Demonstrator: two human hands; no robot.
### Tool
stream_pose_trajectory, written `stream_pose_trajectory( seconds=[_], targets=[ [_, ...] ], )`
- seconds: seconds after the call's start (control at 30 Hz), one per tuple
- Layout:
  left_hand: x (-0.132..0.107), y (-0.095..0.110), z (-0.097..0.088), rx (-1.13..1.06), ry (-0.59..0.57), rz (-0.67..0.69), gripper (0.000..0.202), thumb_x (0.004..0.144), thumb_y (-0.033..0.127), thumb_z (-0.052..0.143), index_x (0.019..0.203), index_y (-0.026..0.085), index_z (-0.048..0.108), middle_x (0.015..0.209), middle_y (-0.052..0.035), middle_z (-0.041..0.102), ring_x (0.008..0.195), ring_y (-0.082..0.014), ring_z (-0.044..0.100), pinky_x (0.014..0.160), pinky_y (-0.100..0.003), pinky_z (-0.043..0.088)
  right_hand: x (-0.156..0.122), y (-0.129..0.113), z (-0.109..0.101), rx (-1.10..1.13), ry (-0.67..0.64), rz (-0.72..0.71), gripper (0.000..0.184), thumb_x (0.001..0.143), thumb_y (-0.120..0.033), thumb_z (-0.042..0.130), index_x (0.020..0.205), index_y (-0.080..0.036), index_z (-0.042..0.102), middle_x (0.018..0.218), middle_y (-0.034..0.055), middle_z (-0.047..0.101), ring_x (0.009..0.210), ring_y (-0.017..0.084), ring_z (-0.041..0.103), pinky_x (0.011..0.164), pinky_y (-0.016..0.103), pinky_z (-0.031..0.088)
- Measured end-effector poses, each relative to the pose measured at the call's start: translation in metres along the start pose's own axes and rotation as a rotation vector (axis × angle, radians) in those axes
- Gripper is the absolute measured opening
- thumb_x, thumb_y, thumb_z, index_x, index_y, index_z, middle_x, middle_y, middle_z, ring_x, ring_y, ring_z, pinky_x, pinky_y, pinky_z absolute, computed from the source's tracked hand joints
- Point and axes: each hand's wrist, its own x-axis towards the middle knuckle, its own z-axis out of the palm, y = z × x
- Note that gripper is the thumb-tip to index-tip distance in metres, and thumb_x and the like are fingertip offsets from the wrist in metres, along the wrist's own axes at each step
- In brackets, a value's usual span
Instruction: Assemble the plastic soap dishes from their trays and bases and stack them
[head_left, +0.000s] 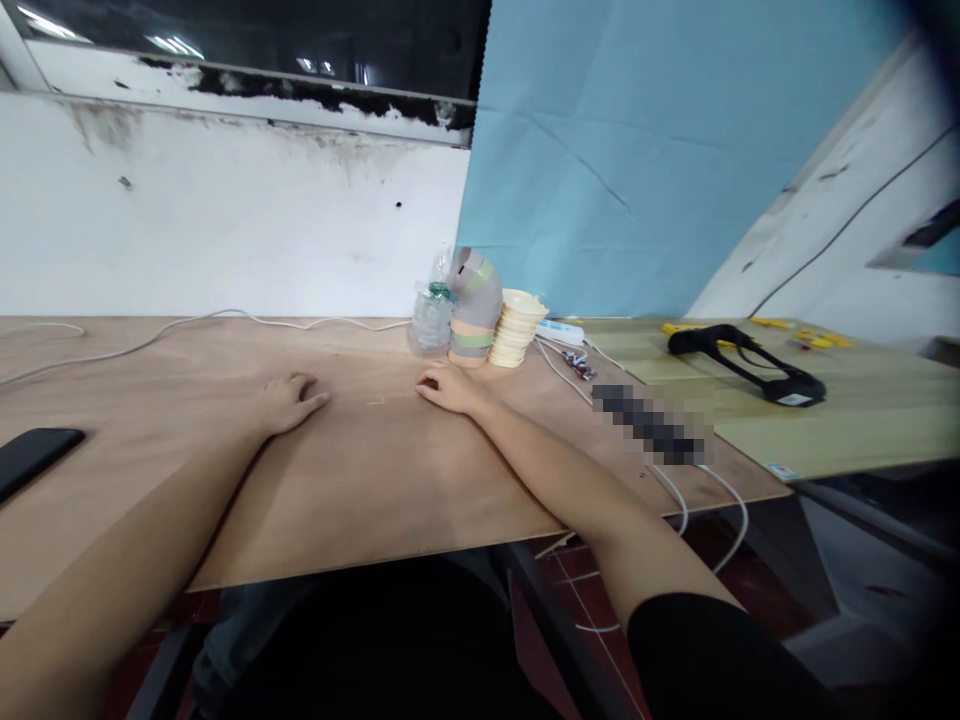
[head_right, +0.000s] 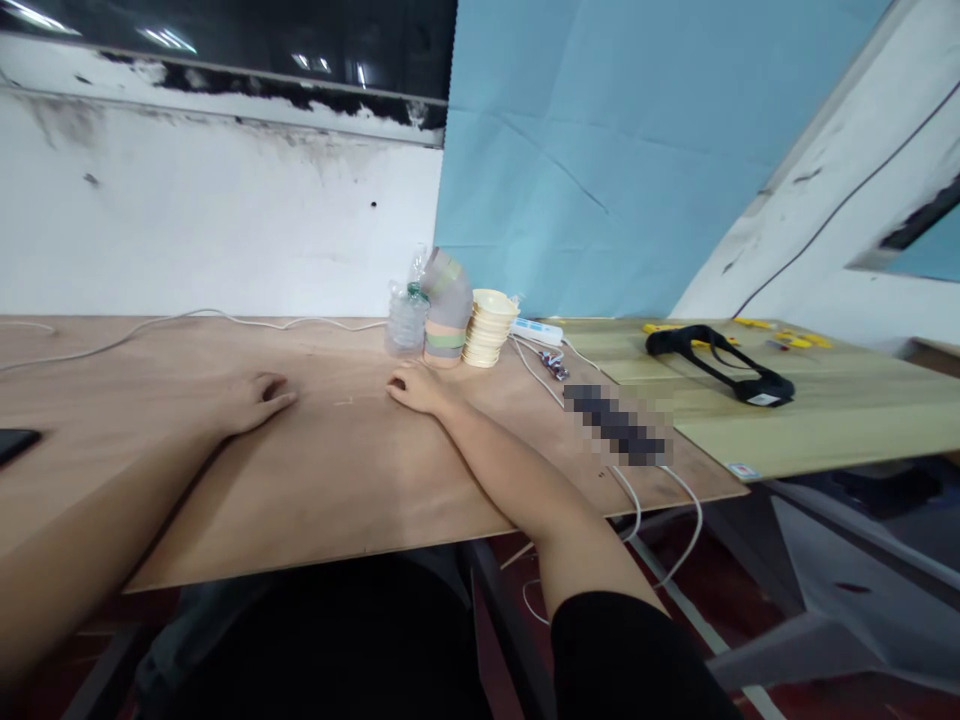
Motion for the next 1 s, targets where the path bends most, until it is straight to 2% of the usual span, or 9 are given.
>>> stream_pose_trajectory(
  seconds=[0.2,0.63,1.0],
  targets=[
    [0.001,-0.003,0.002,0.054,-0.071,0.056,0.081,0.080,0.073,0.032,0.134,0.014,0.050,0.143,-0.0133,0.046,0.127,-0.0331,0.046,0.105,-0.044,0.035,0.000,-0.003,-0.003,-0.009,-0.018,0.012,0.013,0.083,-0.027,0.061,0.088,-0.019,0.070,0.087,0.0052,0.066,0.086,0.017,0.057,0.079,0.029,0.041],
    [0.002,-0.006,0.002,0.061,-0.087,0.103,0.083,0.081,0.072,0.031,0.134,0.011,0.049,0.142,-0.0154,0.046,0.128,-0.0309,0.045,0.107,-0.041,0.034,-0.001,-0.007,-0.008,-0.022,-0.049,0.028,0.015,0.084,-0.027,0.060,0.089,-0.018,0.070,0.092,0.0066,0.066,0.089,0.018,0.057,0.081,0.030,0.042],
    [0.005,-0.011,0.005,0.064,-0.102,0.103,0.085,0.080,0.075,0.030,0.136,0.012,0.048,0.143,-0.0155,0.045,0.128,-0.0324,0.046,0.106,-0.042,0.035,-0.001,-0.012,-0.012,-0.034,-0.070,0.039,0.015,0.084,-0.026,0.060,0.092,-0.018,0.070,0.093,0.0070,0.066,0.090,0.018,0.058,0.083,0.031,0.043]
  ],
)
